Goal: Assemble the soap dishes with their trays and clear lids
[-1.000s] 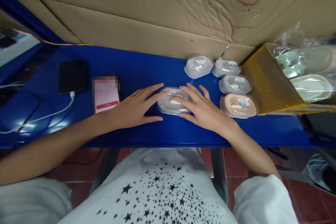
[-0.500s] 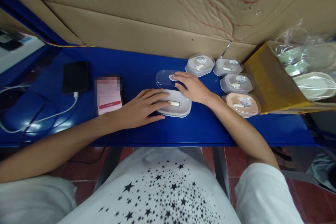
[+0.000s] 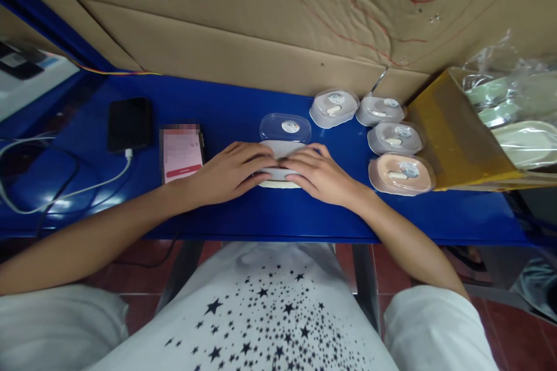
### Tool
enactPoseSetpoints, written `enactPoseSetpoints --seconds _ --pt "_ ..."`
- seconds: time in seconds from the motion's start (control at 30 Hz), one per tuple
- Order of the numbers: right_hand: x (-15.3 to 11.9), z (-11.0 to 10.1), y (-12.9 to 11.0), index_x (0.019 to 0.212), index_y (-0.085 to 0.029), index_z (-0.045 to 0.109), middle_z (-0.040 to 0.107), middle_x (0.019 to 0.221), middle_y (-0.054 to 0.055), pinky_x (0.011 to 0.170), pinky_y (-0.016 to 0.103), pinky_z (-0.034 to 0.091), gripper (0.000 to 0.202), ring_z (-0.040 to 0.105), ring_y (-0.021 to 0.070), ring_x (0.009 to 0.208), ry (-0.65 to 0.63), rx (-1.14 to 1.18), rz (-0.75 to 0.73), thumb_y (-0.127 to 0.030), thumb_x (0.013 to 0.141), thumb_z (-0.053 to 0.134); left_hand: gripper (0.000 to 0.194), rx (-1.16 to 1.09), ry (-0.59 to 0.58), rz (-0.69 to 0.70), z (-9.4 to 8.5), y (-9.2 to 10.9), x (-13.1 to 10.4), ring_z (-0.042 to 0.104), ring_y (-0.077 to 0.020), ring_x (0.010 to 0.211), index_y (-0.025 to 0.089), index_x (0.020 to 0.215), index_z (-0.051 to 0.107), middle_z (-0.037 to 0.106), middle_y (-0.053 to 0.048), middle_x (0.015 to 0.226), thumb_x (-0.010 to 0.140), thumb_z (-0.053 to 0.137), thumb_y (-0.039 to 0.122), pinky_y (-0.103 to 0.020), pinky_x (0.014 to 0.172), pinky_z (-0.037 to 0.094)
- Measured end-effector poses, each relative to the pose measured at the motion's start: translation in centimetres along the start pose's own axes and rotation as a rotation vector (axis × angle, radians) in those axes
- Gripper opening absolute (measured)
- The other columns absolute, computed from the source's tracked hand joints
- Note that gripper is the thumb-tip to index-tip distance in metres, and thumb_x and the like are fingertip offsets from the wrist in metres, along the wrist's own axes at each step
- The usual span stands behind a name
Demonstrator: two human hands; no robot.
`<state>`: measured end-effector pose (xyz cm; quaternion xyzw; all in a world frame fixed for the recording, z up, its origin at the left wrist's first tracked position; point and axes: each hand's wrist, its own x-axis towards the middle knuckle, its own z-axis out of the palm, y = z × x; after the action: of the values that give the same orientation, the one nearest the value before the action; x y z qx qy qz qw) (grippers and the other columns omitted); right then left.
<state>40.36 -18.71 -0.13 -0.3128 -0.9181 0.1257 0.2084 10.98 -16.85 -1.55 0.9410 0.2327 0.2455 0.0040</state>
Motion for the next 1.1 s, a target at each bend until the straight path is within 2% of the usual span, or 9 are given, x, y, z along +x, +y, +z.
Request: enactPoseSetpoints --seconds 0.13,0.33,0.43,0.53,0.67,0.83,0.93,1.03,1.1 --pt "0.2 -0.3 0.4 0.141 -0.027 0.076 0.083 0.136 0.009 0.122 0.054 0.041 0.041 0.075 0.0297 0.13 0.094 -0.068 0.076 -0.048 0.119 0.048 0.032 0.054 0.096 -0.026 -1.0 1.1 0.2 0.066 -0.0328 0.135 0.021 0.142 0.066 0.069 -0.017 0.145 0.118 0.055 0.04 -0.05 0.111 0.055" --pt "1.4 0.3 2.0 0.137 -0.031 0.08 0.083 0.138 0.007 0.123 0.057 0.039 0.04 0.073 0.0325 0.133 0.16 -0.136 0.202 -0.051 0.116 0.053 0.019 0.071 -0.221 0.197 -0.5 2.3 0.1 0.075 -0.0249 0.111 0.021 0.121 0.076 0.08 -0.008 0.121 0.116 0.06 0.031 -0.041 0.103 0.053" --pt "1.9 1.1 2.6 0.131 -0.034 0.083 0.083 0.138 0.006 0.122 0.059 0.041 0.033 0.072 0.0332 0.135 0.202 -0.147 0.227 -0.044 0.114 0.056 0.023 0.01 -0.252 0.26 -0.1 2.8 -0.1 0.075 -0.0209 0.105 0.022 0.119 0.076 0.082 -0.005 0.115 0.115 0.055 0.016 -0.037 0.1 0.053" --pt "1.8 1.1 2.8 0.135 -0.033 0.081 0.081 0.141 0.007 0.121 0.058 0.047 0.037 0.071 0.0315 0.137 0.201 -0.088 0.186 -0.039 0.115 0.051 0.025 -0.008 -0.25 0.284 -0.1 3.1 -0.3 0.075 -0.0199 0.1 0.022 0.118 0.076 0.081 -0.004 0.11 0.115 0.052 0.014 -0.036 0.095 0.054" --pt "1.4 -0.4 4.2 0.157 -0.027 0.065 0.067 0.163 0.01 0.131 0.056 0.043 0.052 0.057 0.0286 0.157 0.274 -0.144 0.208 -0.027 0.115 0.035 0.022 0.065 -0.227 0.223 0.1 2.1 -0.2 0.075 -0.0226 0.101 0.02 0.119 0.076 0.081 -0.006 0.111 0.116 0.054 0.02 -0.036 0.09 0.057" --pt "1.6 -1.4 8.3 0.175 -0.021 0.038 0.041 0.183 0.016 0.136 0.074 0.024 0.072 0.033 0.0365 0.172 0.217 -0.344 0.51 -0.016 0.103 0.04 0.022 0.141 -0.245 0.025 -0.3 0.3 0.0 0.077 -0.0264 0.102 0.019 0.126 0.075 0.08 -0.009 0.116 0.113 0.058 0.024 -0.04 0.095 0.06" --pt "1.5 -1.4 9.2 0.173 -0.022 0.041 0.048 0.177 0.02 0.13 0.084 0.022 0.074 0.041 0.0443 0.165 0.174 -0.363 0.557 -0.017 0.1 0.048 0.023 0.143 -0.274 -0.048 -0.7 0.0 0.1 0.077 -0.0287 0.101 0.018 0.124 0.076 0.079 -0.01 0.115 0.109 0.06 0.023 -0.042 0.094 0.061" --pt "0.5 -2.2 8.9 0.164 -0.03 0.056 0.061 0.164 0.017 0.128 0.083 0.027 0.063 0.052 0.0463 0.153 0.16 -0.366 0.436 -0.03 0.102 0.062 0.025 0.121 -0.279 -0.039 -0.9 0.3 0.2 0.077 -0.0303 0.106 0.017 0.126 0.076 0.078 -0.012 0.119 0.109 0.06 0.023 -0.044 0.099 0.06" --pt "-0.3 -3.2 8.8 0.162 -0.037 0.058 0.057 0.168 0.014 0.127 0.081 0.03 0.064 0.05 0.0469 0.155 0.098 -0.337 0.37 -0.042 0.1 0.072 0.028 0.111 -0.26 -0.018 -0.9 0.5 0.2 0.075 -0.0324 0.115 0.018 0.131 0.076 0.077 -0.014 0.127 0.11 0.06 0.026 -0.048 0.106 0.058"
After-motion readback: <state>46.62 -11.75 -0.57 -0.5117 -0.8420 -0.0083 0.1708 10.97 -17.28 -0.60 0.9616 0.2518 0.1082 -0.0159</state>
